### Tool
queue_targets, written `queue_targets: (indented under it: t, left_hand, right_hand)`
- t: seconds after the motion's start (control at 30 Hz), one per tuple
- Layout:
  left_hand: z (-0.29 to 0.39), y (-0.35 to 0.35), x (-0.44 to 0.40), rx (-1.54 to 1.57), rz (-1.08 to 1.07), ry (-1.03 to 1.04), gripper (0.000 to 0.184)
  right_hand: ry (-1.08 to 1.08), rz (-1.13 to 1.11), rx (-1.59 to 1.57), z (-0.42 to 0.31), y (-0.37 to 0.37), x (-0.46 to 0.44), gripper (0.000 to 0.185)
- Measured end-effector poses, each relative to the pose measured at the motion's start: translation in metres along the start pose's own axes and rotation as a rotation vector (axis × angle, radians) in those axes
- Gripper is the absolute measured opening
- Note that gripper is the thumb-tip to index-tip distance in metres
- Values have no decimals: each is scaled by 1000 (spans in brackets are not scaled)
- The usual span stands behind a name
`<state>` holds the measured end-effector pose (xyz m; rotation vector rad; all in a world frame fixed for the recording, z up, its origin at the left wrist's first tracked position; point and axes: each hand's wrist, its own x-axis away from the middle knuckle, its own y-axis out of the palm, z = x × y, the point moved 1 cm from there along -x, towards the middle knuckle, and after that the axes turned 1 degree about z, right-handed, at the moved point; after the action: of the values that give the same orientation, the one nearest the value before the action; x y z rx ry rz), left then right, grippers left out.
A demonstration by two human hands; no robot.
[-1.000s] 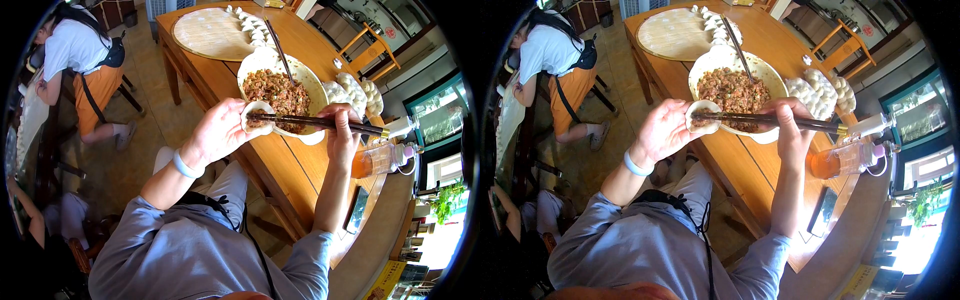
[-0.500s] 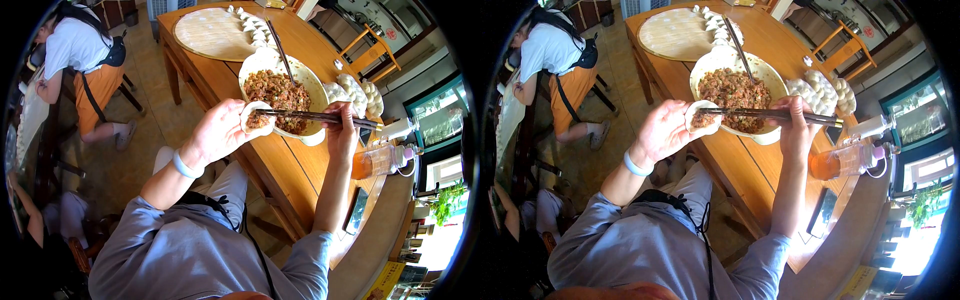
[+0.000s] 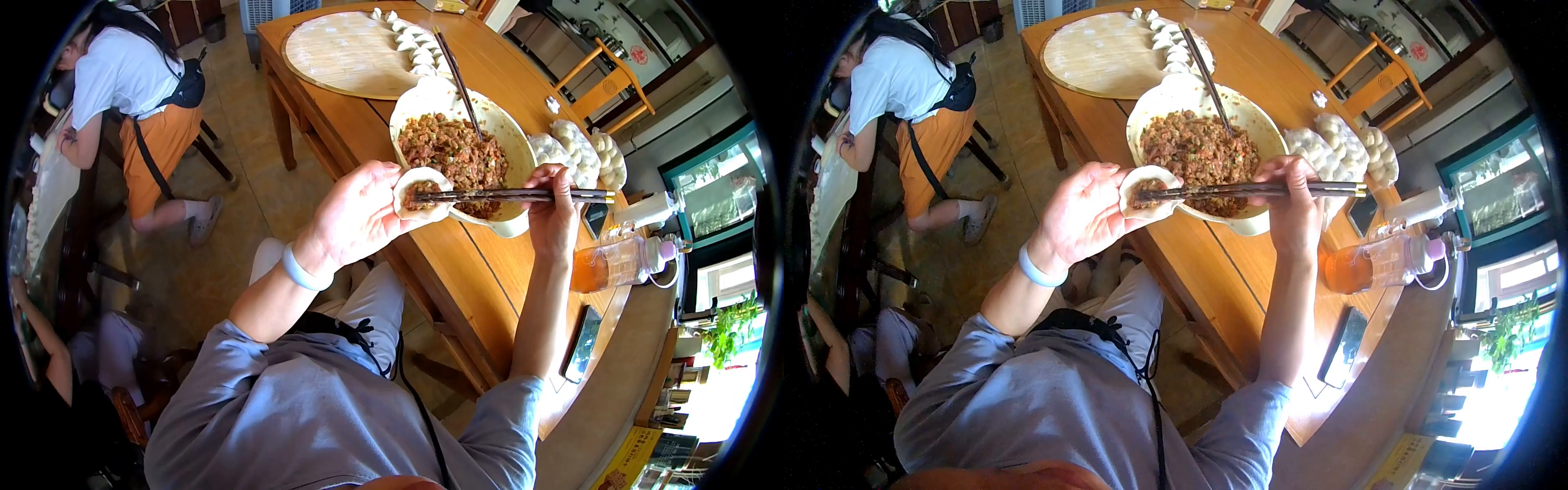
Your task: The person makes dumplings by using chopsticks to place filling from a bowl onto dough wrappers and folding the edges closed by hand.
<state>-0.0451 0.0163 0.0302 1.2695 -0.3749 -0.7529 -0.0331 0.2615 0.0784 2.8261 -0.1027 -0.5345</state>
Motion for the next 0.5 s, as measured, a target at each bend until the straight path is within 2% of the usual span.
queue_targets:
  t: [0.4, 0.5]
  left_hand:
    - [0, 4, 2, -7, 10, -30, 41]
    - [1, 5, 2, -21, 30, -34, 42]
  right_hand:
    - [34, 35, -54, 2, -7, -4, 32]
    - [32, 123, -115, 4, -9, -4, 32]
